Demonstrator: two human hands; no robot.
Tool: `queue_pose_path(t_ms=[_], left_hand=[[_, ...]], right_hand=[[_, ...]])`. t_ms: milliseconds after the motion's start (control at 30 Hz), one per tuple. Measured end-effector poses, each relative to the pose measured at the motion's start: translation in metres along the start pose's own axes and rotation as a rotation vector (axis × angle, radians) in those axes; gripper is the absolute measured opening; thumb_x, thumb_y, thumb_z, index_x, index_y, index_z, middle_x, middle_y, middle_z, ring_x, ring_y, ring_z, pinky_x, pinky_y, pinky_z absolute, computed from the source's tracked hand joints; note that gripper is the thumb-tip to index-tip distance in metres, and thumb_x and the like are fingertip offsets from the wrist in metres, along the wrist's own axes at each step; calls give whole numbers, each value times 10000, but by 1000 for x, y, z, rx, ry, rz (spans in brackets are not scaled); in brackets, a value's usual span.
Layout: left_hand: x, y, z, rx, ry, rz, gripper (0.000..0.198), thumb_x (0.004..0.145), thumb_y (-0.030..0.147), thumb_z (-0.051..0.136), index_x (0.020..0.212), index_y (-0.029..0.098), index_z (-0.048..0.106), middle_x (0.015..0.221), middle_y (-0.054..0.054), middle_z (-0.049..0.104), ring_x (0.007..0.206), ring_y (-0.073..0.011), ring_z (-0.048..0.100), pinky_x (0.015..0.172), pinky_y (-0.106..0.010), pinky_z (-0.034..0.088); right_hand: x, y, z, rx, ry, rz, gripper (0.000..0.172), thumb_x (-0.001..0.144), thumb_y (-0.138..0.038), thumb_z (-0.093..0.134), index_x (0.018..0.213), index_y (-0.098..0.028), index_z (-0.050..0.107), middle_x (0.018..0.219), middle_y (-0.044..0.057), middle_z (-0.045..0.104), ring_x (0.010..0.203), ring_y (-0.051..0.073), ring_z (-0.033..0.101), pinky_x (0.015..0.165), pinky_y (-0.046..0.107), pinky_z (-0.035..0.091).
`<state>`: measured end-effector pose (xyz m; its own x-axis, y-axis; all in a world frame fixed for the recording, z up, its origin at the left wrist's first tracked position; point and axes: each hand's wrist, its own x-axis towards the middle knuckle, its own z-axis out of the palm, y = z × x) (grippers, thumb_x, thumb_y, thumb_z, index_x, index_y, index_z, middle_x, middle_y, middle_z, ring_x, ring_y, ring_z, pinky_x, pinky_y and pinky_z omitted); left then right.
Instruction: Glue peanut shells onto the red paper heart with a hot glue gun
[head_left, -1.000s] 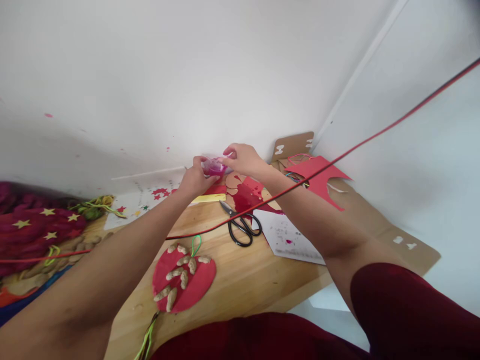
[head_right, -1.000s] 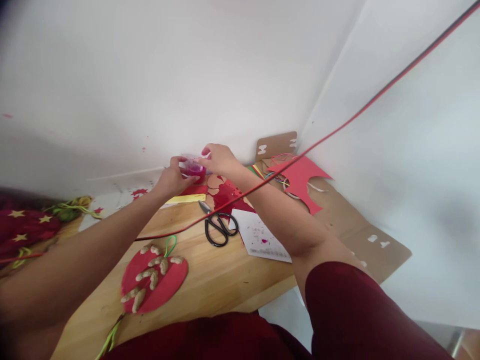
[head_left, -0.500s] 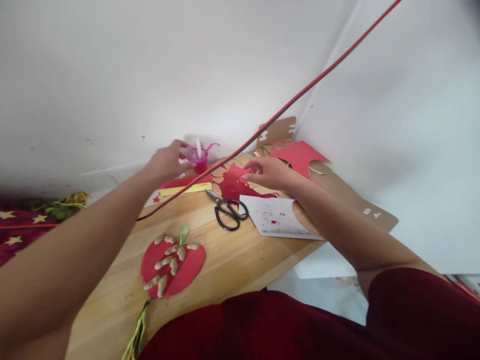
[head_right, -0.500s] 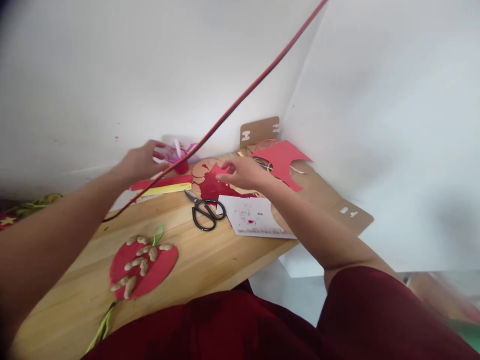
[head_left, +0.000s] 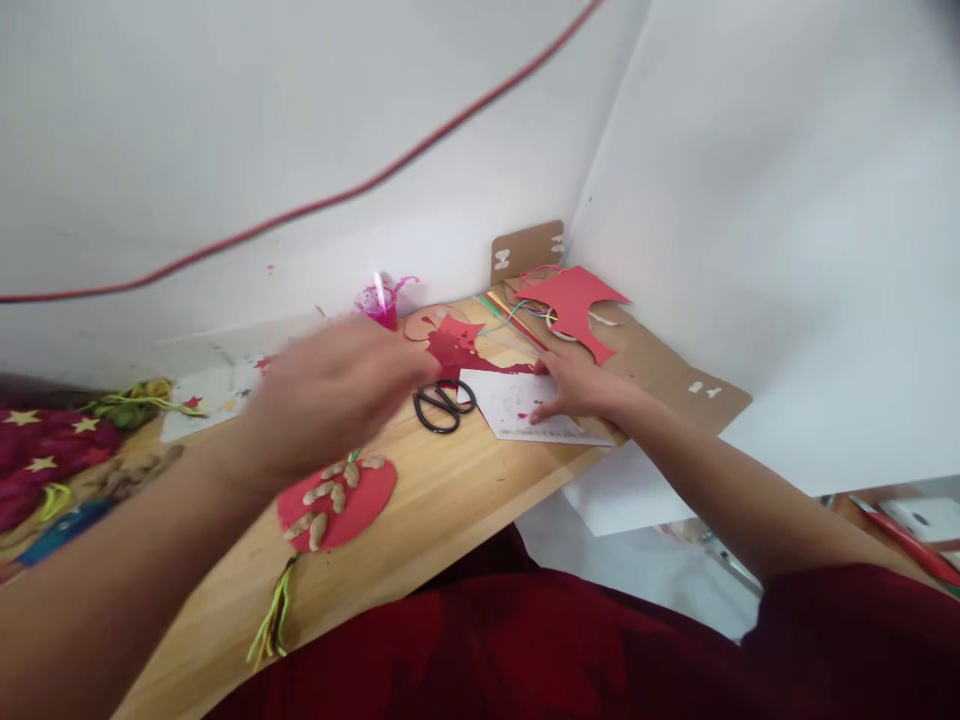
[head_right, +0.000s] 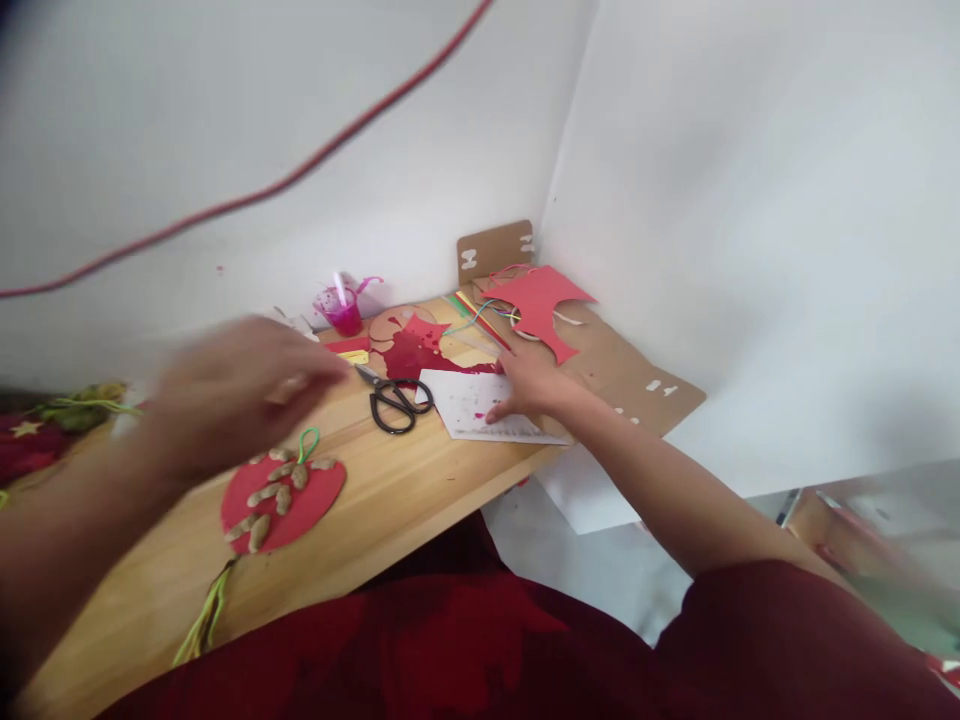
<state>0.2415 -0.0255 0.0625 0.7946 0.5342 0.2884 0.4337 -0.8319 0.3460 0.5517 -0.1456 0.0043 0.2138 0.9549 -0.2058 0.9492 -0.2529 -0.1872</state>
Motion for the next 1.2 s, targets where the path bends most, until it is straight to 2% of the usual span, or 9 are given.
queue_pose_path(t_ms=[67, 100, 167, 267, 400, 600, 800, 967, 1200], left_hand=[[0, 5, 39, 99, -155, 260, 321, 972, 277, 425, 1037, 281, 739, 1051, -84, 702, 991, -243, 640, 914, -418, 539], [3, 3, 57, 136, -201, 329, 338, 975, 218, 407, 1049, 237, 737, 1046, -106, 686, 974, -236, 625, 892, -397, 530], [13, -5, 85, 235, -237, 327, 304, 952, 217, 493, 1162, 167, 707, 1066, -142, 657, 1000, -262, 594, 905, -413, 500], [31, -17, 102, 307, -349, 272, 279, 890, 258, 628, 1149, 206, 720, 1079, -116, 637, 992, -267, 571, 884, -399, 466], [40, -21, 99, 360, -399, 275, 202, 855, 193, 648, 1041, 211, 725, 1101, -113, 634, 1025, -281, 554, 832, -378, 430], [21, -23, 88, 417, -327, 331, 160, 961, 210, 526, 1065, 217, 647, 1117, -101, 683, 1084, -290, 541, 855, -402, 388], [8, -35, 68, 448, -245, 299, 423, 826, -58, 414, 1058, 241, 604, 1103, -80, 706, 1082, -267, 590, 824, -395, 382], [0, -43, 63, 515, -214, 301, 502, 764, -93, 398, 1090, 226, 609, 1114, -93, 705, 1046, -280, 613, 809, -407, 387], [-10, -32, 55, 560, -280, 279, 476, 790, -94, 395, 1110, 192, 601, 1165, -102, 699, 1118, -285, 603, 831, -412, 398]], right_hand=[[2, 0, 0, -16, 16, -13, 768, 556, -585, 904, 1146, -167, 643, 1226, 161, 645, 1095, 349, 607, 789, 374, 480], [3, 0, 0, -26, 18, -19, 763, 548, -593, 904, 1127, -168, 646, 1209, 159, 652, 1086, 350, 607, 787, 377, 477], [5, 0, 0, -42, 14, -23, 766, 534, -612, 902, 1109, -173, 649, 1183, 153, 663, 1073, 349, 608, 785, 376, 470], [9, 1, 1, -49, -3, -23, 791, 526, -622, 901, 1125, -179, 636, 1179, 144, 666, 1072, 333, 613, 794, 363, 462], [12, 1, 2, -83, -7, -21, 821, 496, -654, 898, 1117, -190, 628, 1179, 141, 667, 1071, 338, 611, 785, 357, 451], [11, 2, 3, -85, 23, -36, 810, 489, -639, 907, 1092, -178, 625, 1174, 150, 667, 1046, 333, 608, 776, 364, 446], [14, 7, 8, -54, 55, -40, 861, 457, -660, 906, 1107, -186, 601, 1137, 123, 672, 1047, 318, 605, 779, 355, 439], [17, 5, 7, -93, 14, -65, 859, 504, -686, 874, 1140, -169, 617, 1145, 139, 680, 1055, 323, 605, 760, 347, 432], [14, 1, 3, -103, -21, -14, 772, 526, -650, 886, 1087, -179, 643, 1121, 118, 706, 1008, 302, 633, 723, 321, 425]])
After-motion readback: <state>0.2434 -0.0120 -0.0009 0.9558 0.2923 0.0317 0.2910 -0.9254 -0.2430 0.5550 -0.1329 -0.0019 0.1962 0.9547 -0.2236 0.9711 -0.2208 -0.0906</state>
